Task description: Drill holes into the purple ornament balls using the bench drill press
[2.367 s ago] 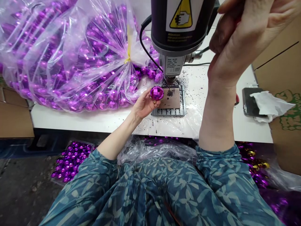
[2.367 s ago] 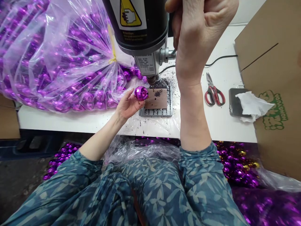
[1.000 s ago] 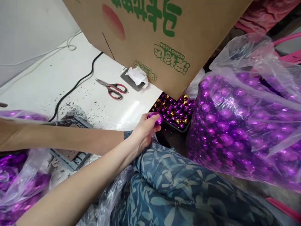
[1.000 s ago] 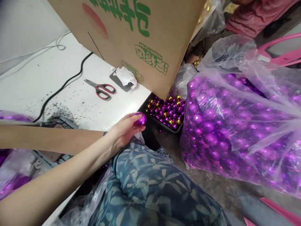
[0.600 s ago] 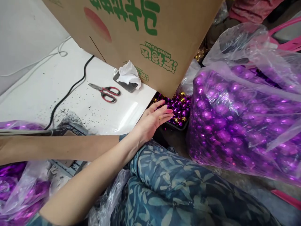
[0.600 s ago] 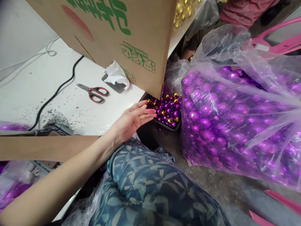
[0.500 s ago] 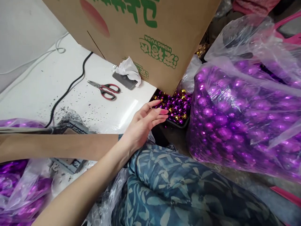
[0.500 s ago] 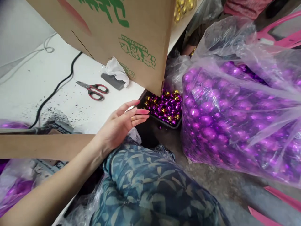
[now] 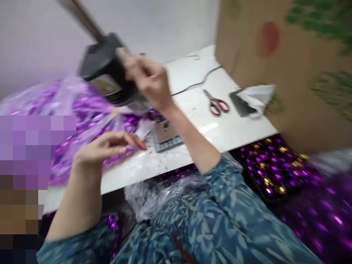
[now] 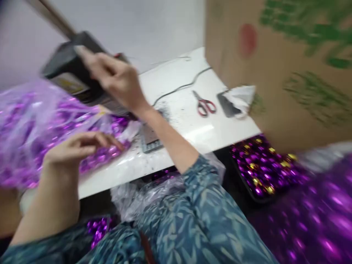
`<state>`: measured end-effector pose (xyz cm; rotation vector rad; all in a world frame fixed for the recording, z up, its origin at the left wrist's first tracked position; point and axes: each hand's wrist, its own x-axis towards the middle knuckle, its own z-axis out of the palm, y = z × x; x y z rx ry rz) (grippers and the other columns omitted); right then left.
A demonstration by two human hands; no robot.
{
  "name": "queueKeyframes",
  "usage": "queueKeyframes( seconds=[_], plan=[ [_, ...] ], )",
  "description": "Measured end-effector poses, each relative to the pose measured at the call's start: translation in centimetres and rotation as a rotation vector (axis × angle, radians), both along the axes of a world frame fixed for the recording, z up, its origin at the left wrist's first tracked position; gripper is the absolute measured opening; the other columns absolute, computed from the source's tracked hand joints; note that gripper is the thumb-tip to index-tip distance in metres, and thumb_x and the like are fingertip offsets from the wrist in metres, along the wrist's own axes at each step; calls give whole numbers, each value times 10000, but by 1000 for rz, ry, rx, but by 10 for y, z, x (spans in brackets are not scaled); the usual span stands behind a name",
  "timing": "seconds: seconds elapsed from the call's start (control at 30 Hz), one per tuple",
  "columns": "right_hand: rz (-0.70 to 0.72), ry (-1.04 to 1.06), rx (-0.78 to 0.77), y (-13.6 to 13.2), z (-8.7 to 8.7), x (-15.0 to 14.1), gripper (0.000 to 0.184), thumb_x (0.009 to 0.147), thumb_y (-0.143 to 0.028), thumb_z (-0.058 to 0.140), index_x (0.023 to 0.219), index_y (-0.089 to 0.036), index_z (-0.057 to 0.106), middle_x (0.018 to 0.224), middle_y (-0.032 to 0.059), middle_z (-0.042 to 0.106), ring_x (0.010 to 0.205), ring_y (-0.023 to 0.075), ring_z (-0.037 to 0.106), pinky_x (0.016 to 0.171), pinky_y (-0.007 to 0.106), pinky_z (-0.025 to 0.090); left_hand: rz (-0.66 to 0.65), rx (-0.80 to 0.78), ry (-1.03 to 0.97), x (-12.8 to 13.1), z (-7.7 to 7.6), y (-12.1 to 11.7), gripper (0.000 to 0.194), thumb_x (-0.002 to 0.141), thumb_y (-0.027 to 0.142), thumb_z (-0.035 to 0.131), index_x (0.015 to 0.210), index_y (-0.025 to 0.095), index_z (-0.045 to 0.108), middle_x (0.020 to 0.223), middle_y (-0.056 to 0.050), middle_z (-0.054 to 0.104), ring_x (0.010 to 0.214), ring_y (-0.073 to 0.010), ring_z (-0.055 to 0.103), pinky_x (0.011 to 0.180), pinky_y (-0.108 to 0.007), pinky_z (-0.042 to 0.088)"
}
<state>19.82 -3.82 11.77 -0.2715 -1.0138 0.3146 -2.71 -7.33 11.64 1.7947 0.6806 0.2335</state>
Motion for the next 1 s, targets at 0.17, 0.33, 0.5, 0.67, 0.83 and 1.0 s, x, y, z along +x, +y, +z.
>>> queueKeyframes(
  seconds=[0.17,0.33,0.5,0.67,0.83,1.0],
  plan=[
    [102,-85,-214,24,2,-23,624,721,-836,605,566,-236,532,458,-43,343,499,26,269,532,307,323,794,212,-36,-64,-49,68,194,852,368,789,906,187,743,880,-68,768,837,-182,709,854,-321,567],
    [-59,-96,-281,14,5,-13,626,755,-830,585,552,-241,535,422,-31,332,391,55,281,465,342,182,665,461,260,-30,-113,116,240,938,144,569,1095,137,751,1155,-150,751,1064,-252,685,1039,-395,494],
    [-153,-103,-232,18,5,-16,593,821,-743,589,542,-222,538,395,-36,295,347,54,273,442,337,153,643,785,761,4,-138,145,469,882,39,525,1337,-11,627,1456,-311,583,1408,-402,465,1176,-514,328],
    [-212,-117,-233,22,4,-16,607,837,-727,535,541,-199,490,406,-37,313,344,38,281,430,313,158,577,805,941,0,-142,162,515,884,50,506,1382,-57,584,1465,-335,568,1440,-425,431,1244,-572,183],
    [-241,-121,-252,19,6,-18,551,855,-651,534,550,-196,476,423,-38,353,349,26,291,419,299,171,598,788,782,-16,-126,150,522,893,109,580,1412,80,626,1510,-263,534,1421,-428,459,1217,-545,287],
    [-162,-95,-212,18,6,-18,543,840,-645,588,549,-196,496,431,-43,360,352,30,297,418,307,181,916,533,35,-16,-99,103,397,883,229,709,1279,226,678,1319,-126,636,1216,-284,626,1093,-437,495]
  ],
)
